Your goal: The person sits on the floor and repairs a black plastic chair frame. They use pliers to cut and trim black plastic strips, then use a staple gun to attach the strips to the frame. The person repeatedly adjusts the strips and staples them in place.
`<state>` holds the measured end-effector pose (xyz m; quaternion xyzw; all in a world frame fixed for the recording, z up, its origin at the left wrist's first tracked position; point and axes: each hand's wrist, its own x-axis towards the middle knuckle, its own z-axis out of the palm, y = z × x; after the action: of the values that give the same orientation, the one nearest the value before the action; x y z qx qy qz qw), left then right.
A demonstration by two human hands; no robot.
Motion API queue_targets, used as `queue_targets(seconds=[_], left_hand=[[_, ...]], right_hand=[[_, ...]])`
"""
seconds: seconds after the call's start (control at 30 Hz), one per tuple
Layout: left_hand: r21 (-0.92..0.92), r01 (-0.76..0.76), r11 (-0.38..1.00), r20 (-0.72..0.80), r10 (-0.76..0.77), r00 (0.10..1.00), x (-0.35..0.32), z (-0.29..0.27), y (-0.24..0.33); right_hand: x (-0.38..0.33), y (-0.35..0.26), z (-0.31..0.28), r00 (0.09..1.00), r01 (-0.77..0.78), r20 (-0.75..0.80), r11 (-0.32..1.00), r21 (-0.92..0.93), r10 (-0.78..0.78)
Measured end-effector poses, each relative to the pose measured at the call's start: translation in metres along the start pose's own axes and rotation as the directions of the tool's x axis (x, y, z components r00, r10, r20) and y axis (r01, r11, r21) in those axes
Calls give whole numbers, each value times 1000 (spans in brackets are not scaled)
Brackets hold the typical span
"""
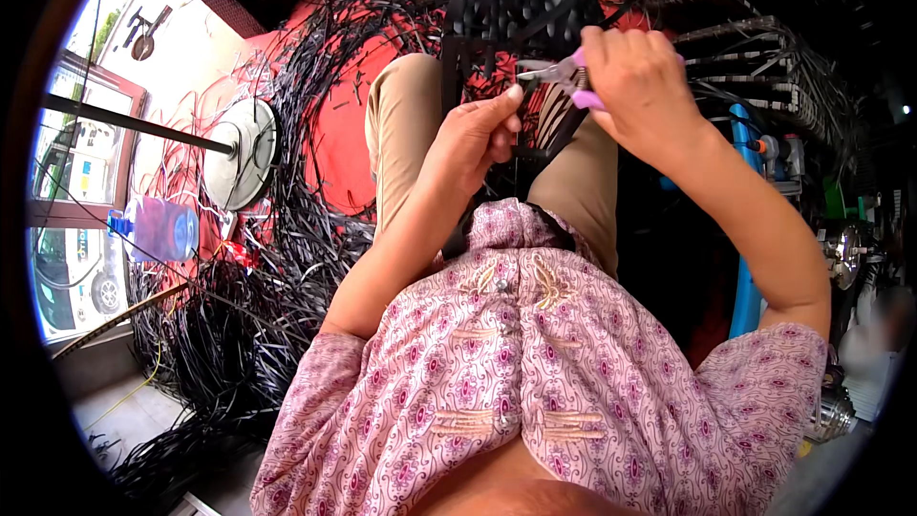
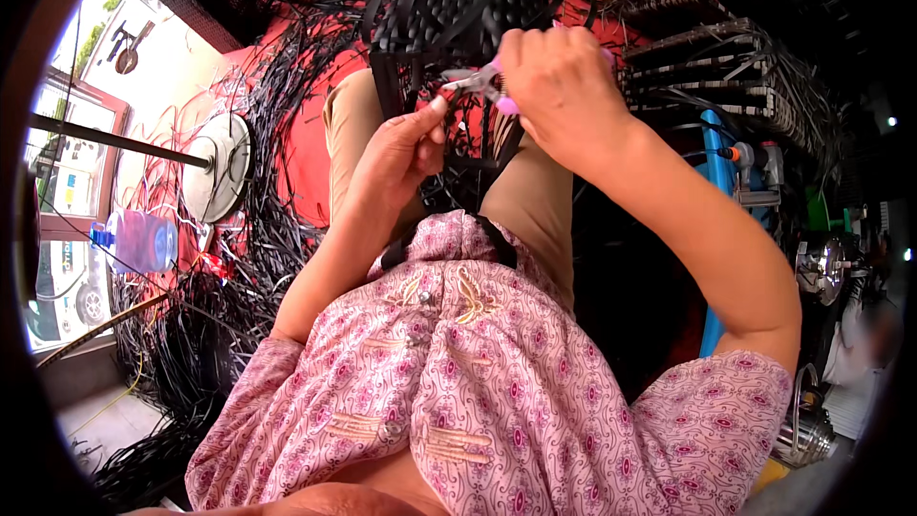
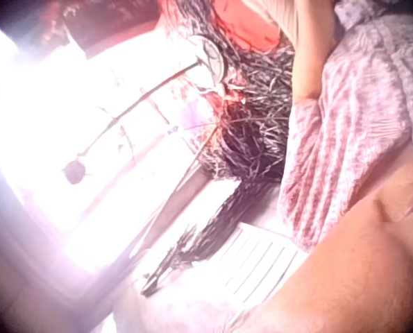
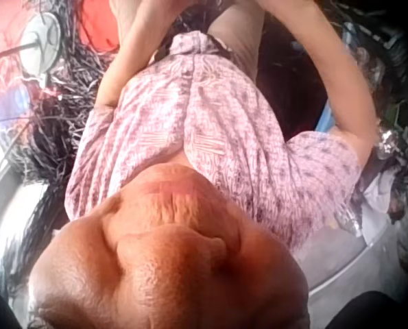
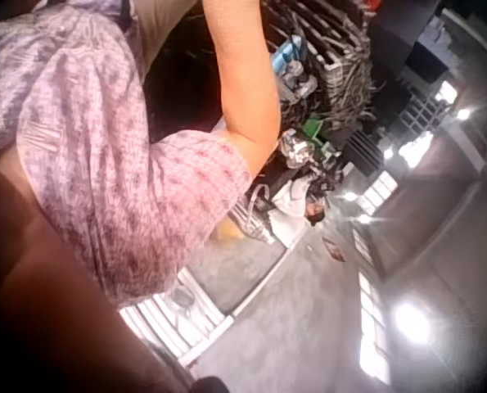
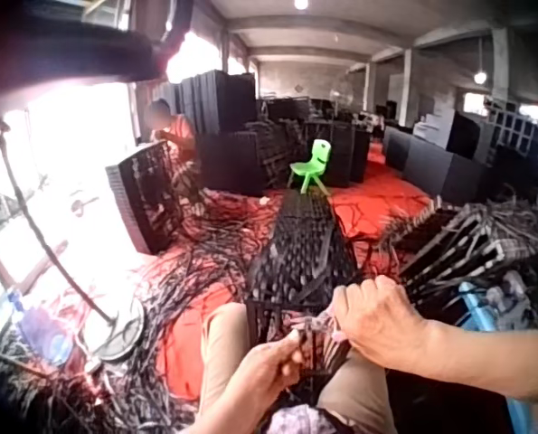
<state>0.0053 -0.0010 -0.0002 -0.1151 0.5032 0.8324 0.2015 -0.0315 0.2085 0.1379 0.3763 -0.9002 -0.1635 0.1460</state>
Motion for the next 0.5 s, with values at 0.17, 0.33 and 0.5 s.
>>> queue_targets(seconds=[0.17, 0.33, 0.5], left_hand=[[12, -381, 924, -234, 373, 898, -16, 19, -1], [-390, -318, 864, -144, 284, 948, -9, 19, 10], [-562, -142, 815, -63, 129, 990, -4, 14, 22]], right_hand=[[-36, -8, -15, 972, -30, -229, 998, 63, 43], [-32, -22, -20, 946, -78, -312, 996, 36, 85], [-4, -15, 16, 937, -109, -346, 974, -199, 34]])
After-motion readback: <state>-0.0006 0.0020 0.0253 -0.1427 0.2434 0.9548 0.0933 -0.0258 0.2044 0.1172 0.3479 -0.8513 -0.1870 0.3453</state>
